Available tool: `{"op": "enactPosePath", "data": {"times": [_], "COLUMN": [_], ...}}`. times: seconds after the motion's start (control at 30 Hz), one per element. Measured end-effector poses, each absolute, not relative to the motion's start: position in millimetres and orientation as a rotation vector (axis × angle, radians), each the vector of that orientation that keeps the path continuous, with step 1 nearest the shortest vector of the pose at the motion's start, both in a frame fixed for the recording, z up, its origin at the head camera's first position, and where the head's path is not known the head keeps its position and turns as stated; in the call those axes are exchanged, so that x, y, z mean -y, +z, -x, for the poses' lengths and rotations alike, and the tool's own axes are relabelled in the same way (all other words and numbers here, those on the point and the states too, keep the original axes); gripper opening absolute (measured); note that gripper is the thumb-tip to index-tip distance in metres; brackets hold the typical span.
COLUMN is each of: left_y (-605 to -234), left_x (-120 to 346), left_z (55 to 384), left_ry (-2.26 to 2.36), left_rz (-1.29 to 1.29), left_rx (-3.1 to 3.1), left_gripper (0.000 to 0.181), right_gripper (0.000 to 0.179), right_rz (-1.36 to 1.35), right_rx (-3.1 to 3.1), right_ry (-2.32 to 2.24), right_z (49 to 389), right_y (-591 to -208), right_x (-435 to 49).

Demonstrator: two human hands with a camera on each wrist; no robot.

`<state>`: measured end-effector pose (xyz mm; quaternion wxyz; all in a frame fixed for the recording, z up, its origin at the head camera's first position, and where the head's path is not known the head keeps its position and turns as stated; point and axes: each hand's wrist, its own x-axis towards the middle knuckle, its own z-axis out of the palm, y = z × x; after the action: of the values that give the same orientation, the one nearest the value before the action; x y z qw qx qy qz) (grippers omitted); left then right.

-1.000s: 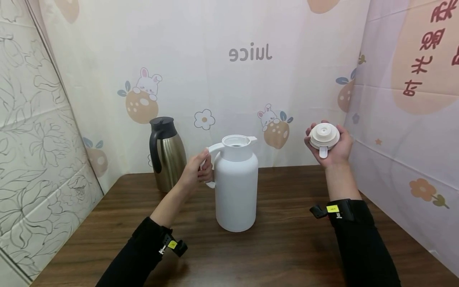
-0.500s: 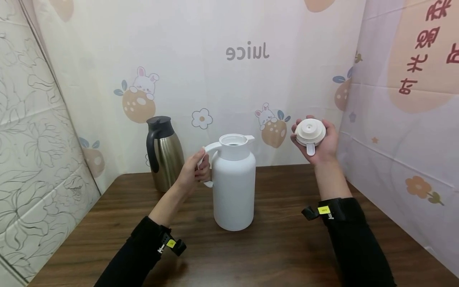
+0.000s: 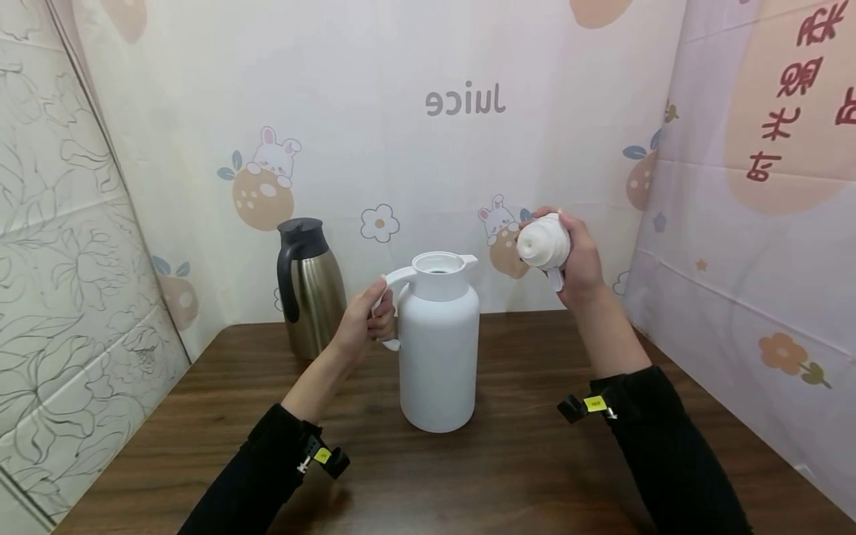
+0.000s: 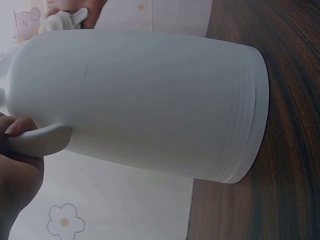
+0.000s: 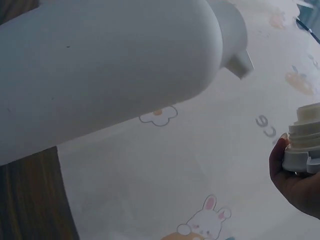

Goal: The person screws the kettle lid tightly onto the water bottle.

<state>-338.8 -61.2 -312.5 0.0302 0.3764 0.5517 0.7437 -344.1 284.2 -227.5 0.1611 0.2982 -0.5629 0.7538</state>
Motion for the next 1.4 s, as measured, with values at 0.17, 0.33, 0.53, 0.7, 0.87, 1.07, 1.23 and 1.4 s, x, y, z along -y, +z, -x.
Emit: {"op": "enactPosePath", "data": {"times": [0.17,0.33,0.53,0.7,0.87,1.07,1.23,1.4], "left_y": [-312,-311,-311,-311,-311,-311,-310,-311], "left_x": [61,61,62,61,62,62,62,62], "left_z": [338,338,338,339,339,339,338,338], "left_ry": [2.283,2.27,2.261,2.264,2.264,2.264,2.262,2.267], "left_rz": [-1.165,-1.196,-1.216,-1.211,-1.206,-1.207,-1.199,-1.193], "left_rx": [-1.699,-1.696,-1.674,-1.662,-1.668,-1.65,-1.656,-1.665], "left_gripper": [0.049,0.049,0.05,0.05,0.051,0.05,0.05,0.05], "right_gripper": [0.038,0.037,0.036,0.035,0.037,0.038,0.035,0.03], "right_rz": [-0.869,-0.921,-0.904,-0.935,-0.934,-0.945,-1.055,-1.128], "right_rx": [1.764,1.881,2.101,2.127,2.171,2.224,2.221,2.234], "right_ry": [1.798,1.503,1.167,1.03,0.93,0.769,0.724,0.647], "right_z": [336,328,323,320,319,320,324,326], "right_y": [-218,-207,-199,-193,-187,-181,-178,-175], "right_x": [-260,-237,-220,-210,-202,-193,-186,-180]}}
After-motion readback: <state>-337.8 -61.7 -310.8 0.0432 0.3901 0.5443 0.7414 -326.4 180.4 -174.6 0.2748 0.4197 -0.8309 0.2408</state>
